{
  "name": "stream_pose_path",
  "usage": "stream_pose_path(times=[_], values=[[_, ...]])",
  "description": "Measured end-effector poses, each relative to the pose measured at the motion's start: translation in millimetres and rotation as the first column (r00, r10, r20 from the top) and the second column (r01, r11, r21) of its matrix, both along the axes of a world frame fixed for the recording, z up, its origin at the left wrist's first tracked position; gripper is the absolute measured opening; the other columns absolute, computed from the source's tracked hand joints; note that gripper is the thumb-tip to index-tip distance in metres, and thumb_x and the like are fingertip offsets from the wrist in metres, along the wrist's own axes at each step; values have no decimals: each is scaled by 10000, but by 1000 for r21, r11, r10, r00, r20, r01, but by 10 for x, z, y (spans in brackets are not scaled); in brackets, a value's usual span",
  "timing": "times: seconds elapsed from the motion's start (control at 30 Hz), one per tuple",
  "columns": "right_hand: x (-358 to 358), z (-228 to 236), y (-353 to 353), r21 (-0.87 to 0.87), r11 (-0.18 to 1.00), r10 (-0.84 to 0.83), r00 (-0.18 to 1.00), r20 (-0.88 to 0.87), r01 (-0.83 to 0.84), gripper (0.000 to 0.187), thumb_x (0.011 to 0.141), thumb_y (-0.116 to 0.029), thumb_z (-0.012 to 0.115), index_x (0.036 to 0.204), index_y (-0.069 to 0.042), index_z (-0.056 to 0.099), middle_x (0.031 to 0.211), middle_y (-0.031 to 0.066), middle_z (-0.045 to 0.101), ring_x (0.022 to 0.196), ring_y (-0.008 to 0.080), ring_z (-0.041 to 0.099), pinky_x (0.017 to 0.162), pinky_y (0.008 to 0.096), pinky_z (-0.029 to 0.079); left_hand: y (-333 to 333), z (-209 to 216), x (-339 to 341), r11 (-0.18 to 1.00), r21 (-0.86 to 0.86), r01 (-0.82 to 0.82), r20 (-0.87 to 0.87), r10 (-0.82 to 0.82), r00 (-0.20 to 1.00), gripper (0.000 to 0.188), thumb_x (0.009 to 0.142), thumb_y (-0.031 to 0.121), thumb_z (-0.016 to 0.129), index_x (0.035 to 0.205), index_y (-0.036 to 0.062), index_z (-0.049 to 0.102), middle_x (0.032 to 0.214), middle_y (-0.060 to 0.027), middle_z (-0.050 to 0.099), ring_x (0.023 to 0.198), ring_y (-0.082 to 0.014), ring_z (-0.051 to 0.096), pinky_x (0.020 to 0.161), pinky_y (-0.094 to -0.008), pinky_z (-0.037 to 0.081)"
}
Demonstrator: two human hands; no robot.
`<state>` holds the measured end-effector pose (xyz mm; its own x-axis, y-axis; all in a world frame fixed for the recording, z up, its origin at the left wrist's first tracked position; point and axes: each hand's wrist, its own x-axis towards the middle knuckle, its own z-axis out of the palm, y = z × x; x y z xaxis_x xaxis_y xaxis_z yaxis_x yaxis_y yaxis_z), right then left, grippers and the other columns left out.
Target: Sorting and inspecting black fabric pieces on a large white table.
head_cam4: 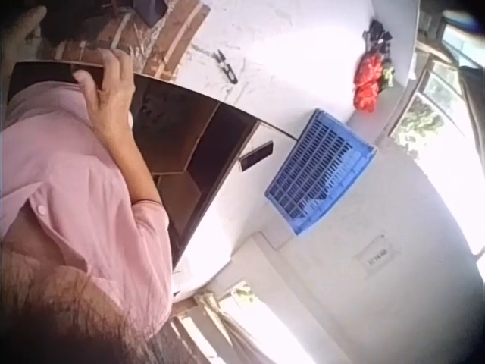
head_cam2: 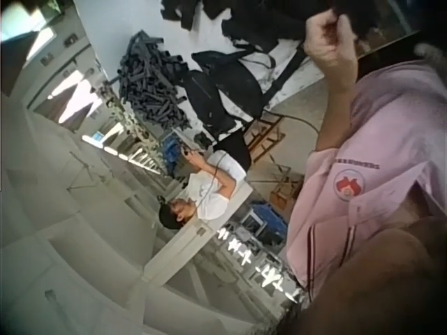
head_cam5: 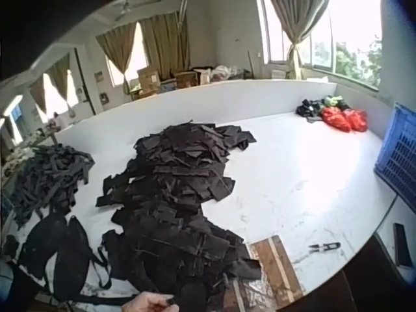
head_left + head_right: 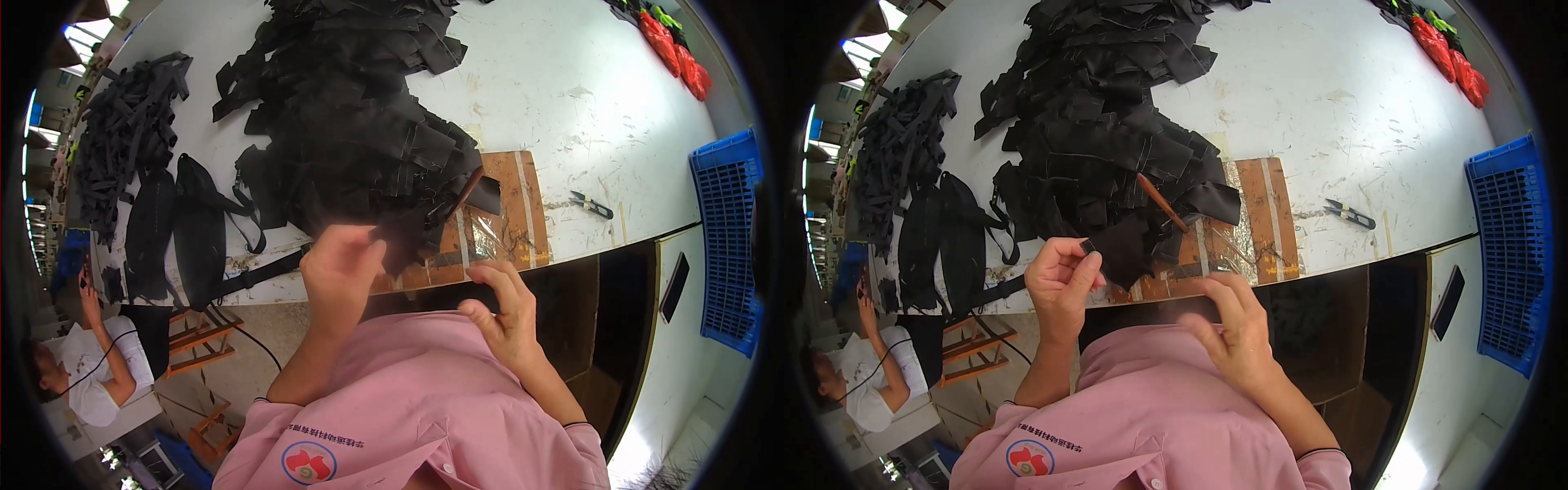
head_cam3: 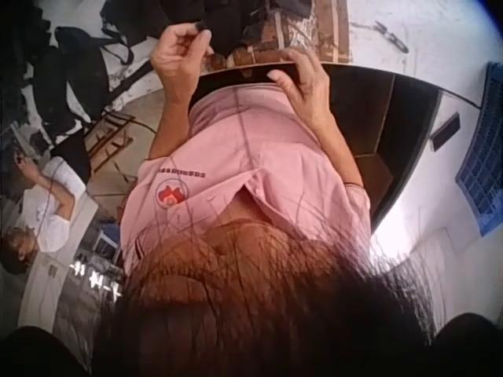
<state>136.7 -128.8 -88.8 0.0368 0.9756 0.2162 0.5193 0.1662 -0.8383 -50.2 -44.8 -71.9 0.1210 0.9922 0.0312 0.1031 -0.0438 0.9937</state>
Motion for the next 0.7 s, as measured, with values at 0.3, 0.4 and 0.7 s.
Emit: stream_pose_path(times=[0.3,0.4,0.7], values=[[-175,247,452,-304,896,-80,557,-827,-323,105,742,-67,678,786,6,616,701,1,599,648,34,503,596,192,426,-199,29,-17,968,-139,209,346,-150,926,148,777,68,602,835,-8,489,859,-120,575,623,-96,542,506,-182,439],[-115,258,430,-332,902,-57,685,-727,-278,116,732,-78,682,743,16,615,623,0,553,583,40,476,526,198,388,-84,15,-5,905,-146,398,652,-215,727,279,757,191,621,869,-24,483,870,-147,573,679,-125,554,532,-200,441],[56,390,505,-264,862,286,845,-453,-433,175,737,-106,672,714,37,573,560,36,461,520,94,382,485,265,339,411,386,12,665,-172,727,134,-715,686,121,758,63,622,837,-6,562,764,-41,583,656,-50,531,561,-177,427]])
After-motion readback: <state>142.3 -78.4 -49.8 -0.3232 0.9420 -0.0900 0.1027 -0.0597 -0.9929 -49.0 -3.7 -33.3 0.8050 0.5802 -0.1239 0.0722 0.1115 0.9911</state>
